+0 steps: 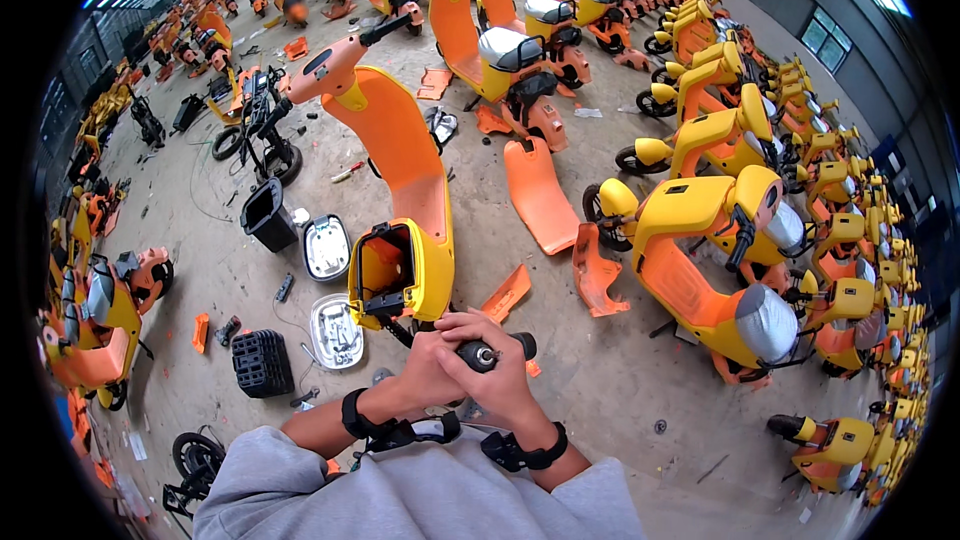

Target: The person picks up a power drill and a yellow plastic panel, aligns the panel onto the front assembly of an orange scooter, and uses the drill to drive a screw into the panel.

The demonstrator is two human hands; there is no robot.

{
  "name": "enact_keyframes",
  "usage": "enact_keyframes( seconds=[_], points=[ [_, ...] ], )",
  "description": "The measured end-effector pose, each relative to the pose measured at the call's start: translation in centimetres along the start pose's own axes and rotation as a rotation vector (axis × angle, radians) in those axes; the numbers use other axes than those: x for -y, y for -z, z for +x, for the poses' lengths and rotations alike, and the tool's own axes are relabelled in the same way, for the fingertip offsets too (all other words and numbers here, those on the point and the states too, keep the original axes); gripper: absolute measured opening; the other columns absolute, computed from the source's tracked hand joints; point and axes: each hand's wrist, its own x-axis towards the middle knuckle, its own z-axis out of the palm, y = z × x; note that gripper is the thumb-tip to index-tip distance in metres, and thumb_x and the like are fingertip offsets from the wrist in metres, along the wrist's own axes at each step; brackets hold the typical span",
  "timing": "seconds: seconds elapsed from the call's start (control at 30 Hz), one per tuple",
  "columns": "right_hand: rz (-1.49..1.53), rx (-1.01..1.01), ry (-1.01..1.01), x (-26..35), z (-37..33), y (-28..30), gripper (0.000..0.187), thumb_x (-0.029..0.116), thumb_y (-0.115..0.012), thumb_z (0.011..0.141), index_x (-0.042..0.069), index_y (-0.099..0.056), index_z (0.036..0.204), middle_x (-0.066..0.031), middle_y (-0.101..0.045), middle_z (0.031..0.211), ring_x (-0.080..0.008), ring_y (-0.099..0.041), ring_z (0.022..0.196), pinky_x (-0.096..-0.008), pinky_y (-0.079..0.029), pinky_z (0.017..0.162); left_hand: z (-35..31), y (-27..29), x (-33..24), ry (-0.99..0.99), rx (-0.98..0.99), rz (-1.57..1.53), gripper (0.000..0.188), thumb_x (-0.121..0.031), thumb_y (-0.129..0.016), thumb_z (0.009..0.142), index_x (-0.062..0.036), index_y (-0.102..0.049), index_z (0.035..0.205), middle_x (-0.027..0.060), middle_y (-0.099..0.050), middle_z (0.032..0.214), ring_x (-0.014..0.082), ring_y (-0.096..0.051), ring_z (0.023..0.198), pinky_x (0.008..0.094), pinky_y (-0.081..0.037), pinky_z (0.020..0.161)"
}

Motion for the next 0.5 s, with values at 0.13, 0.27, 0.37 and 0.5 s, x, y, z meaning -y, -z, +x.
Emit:
enact_keyframes(
  seconds=[0.13,0.27,0.37,0.5],
  points=[
    [-0.127,0.159,0.190,1.5,0.9,0.4,0.022,0.004,-0.069,0.082,0.003,-0.067,0.104,-0.0091,-0.074,0.106,-0.0278,-0.063,0.120,-0.0559,-0.028,0.115,0.3,0.9,-1.0,-0.110,0.030,-0.089,0.029,-0.010,-0.074,0.065,-0.0071,-0.070,0.093,0.0098,-0.072,0.089,0.0292,-0.071,0.080,0.0361,-0.056,0.070],
    [-0.239,0.232,0.266,3.3,1.3,0.8,0.038,0.004,-0.068,0.080,0.005,-0.067,0.119,-0.0075,-0.074,0.110,-0.0268,-0.062,0.121,-0.0599,-0.024,0.116,-0.2,2.0,-1.3,-0.136,0.078,-0.076,0.032,-0.011,-0.074,0.066,-0.0071,-0.070,0.097,0.0094,-0.072,0.089,0.0280,-0.071,0.082,0.0355,-0.056,0.071],
    [-0.203,0.236,0.281,3.0,1.6,0.7,0.040,0.004,-0.068,0.080,0.006,-0.068,0.120,-0.0084,-0.074,0.111,-0.0259,-0.061,0.123,-0.0604,-0.022,0.117,0.2,2.2,-2.1,-0.054,0.101,-0.183,0.034,-0.011,-0.074,0.066,-0.0056,-0.070,0.099,0.0099,-0.072,0.091,0.0270,-0.071,0.084,0.0360,-0.056,0.075],
    [-0.262,0.343,0.342,2.8,1.8,1.2,0.039,0.005,-0.069,0.080,0.010,-0.071,0.118,-0.0102,-0.072,0.116,-0.0267,-0.060,0.125,-0.0604,-0.019,0.118,0.4,2.6,-1.8,-0.080,0.191,0.006,0.038,-0.010,-0.075,0.066,-0.0026,-0.069,0.102,0.0107,-0.072,0.092,0.0256,-0.071,0.088,0.0365,-0.056,0.081]
  ],
)
